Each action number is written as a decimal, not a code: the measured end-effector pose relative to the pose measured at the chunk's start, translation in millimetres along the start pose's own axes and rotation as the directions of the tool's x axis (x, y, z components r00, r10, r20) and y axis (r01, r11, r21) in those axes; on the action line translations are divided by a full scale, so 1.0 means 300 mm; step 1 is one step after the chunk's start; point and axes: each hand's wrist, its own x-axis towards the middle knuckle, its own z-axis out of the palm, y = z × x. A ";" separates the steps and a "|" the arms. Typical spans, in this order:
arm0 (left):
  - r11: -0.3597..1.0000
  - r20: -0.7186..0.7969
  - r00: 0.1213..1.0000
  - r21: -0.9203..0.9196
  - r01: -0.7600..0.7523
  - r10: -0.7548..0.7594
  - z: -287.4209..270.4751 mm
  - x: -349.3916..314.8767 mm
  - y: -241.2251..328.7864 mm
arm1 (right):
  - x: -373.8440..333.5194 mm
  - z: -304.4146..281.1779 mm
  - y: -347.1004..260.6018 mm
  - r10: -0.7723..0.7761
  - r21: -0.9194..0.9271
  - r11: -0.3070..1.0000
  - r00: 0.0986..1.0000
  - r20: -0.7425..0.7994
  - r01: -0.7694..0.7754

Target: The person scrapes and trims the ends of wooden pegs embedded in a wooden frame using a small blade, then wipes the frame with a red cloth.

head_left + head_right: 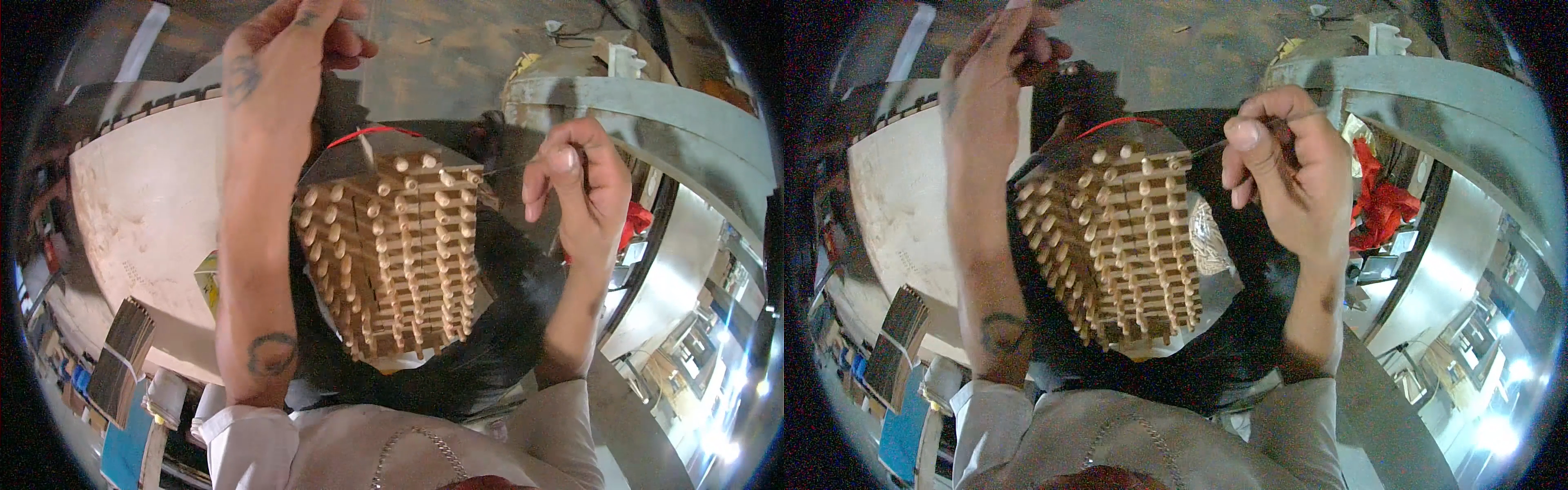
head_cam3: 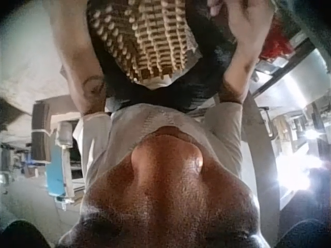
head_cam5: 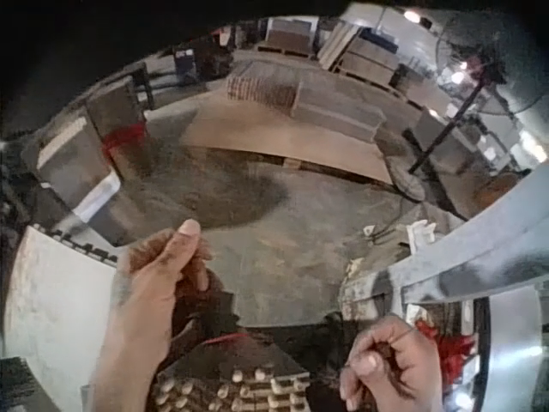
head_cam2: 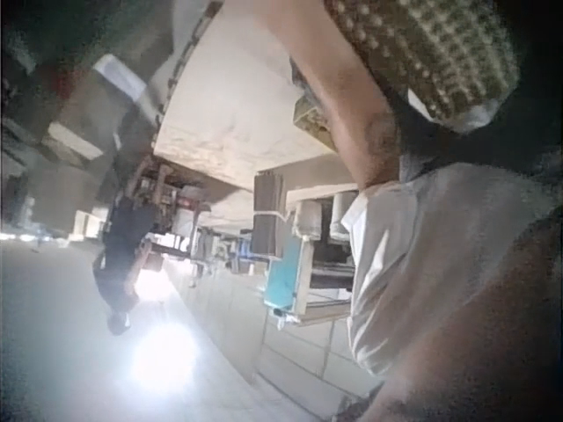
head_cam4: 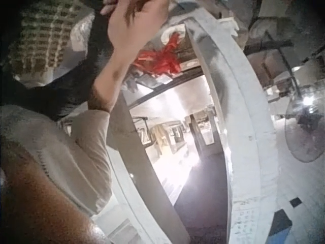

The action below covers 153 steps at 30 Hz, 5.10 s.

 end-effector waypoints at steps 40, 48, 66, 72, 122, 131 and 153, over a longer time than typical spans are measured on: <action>0.996 0.050 0.996 0.054 -0.073 0.070 -0.025 -0.013 0.017 | -0.026 0.064 0.007 0.026 -0.075 0.997 0.999 -0.046 -0.029; 0.985 0.024 0.994 0.134 -0.108 0.106 -0.012 -0.038 0.029 | -0.014 0.009 0.007 -0.051 0.111 0.992 0.997 -0.059 0.058; 0.992 0.054 0.995 0.087 -0.090 0.086 -0.031 -0.037 0.013 | -0.004 0.036 0.006 0.029 -0.044 0.999 0.998 0.049 -0.026; 0.994 0.145 0.984 0.007 -0.106 0.104 -0.042 -0.022 0.016 | 0.014 0.035 -0.009 0.041 -0.120 0.992 0.996 0.076 -0.032; 0.993 0.243 0.968 -0.111 -0.036 0.062 -0.064 0.038 -0.060 | -0.074 -0.582 0.283 -0.059 -0.183 0.962 0.497 -0.866 -0.204; 0.997 0.257 0.966 -0.070 -0.024 0.041 -0.039 0.028 -0.052 | -0.309 -0.891 0.611 0.236 0.107 0.945 0.420 -0.876 -0.308; 0.995 0.328 0.943 -0.101 -0.020 0.053 -0.035 0.057 -0.091 | -0.357 -0.837 0.534 -0.188 -0.283 0.602 0.212 -0.959 -0.747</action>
